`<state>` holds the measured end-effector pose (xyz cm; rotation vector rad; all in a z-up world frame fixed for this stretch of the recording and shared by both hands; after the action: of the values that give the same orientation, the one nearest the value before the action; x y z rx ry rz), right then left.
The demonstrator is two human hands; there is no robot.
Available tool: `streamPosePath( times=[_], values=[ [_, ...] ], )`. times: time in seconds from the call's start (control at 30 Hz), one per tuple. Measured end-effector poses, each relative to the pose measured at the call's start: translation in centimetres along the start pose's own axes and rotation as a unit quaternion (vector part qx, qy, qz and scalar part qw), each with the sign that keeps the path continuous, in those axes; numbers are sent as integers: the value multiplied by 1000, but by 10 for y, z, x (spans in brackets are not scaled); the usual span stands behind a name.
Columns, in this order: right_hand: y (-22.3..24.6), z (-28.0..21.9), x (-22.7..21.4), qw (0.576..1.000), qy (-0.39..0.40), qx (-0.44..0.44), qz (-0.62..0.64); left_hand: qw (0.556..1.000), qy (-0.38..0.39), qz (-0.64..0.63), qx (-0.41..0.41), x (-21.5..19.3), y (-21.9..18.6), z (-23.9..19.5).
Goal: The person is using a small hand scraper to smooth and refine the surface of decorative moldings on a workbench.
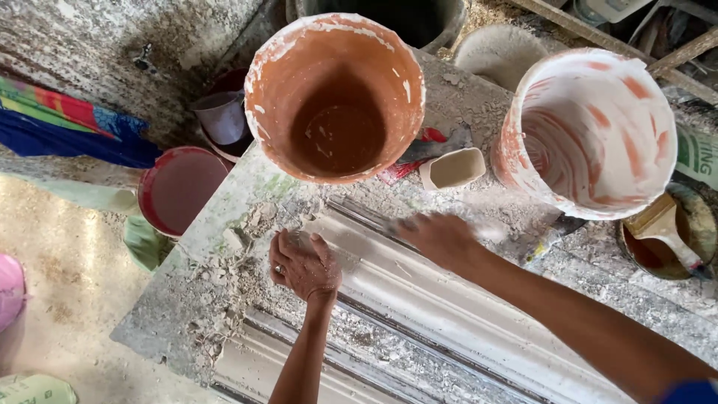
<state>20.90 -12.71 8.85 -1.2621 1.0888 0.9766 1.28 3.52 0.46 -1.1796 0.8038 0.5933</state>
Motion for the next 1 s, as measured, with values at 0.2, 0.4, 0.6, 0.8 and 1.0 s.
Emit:
streamPosePath(
  times=[0.2,0.4,0.6,0.8,1.0],
  values=[
    [9,23,-2,993,95,41,51,1000,-5,10,-19,-2,3,0],
    [32,142,72,996,69,52,32,999,22,-11,-21,-2,3,4],
    [53,38,34,910,197,312,188,1000,18,20,-10,-15,-1,-1],
    [41,-91,39,841,146,450,264,997,-18,49,59,-19,-9,-6],
    [-17,-441,21,761,375,528,27,996,-51,3,76,-5,-4,1]
  ],
)
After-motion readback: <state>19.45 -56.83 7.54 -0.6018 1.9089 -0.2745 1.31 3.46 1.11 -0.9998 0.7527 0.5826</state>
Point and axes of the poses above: each hand's wrist, its own z-axis towards the middle knuckle, its own x-axis out of the palm, y = z × x, the point moved 4 cm from there along z, towards the middle knuckle, and after that the axes turned 3 degrees about -z, right-handed, at the moved point
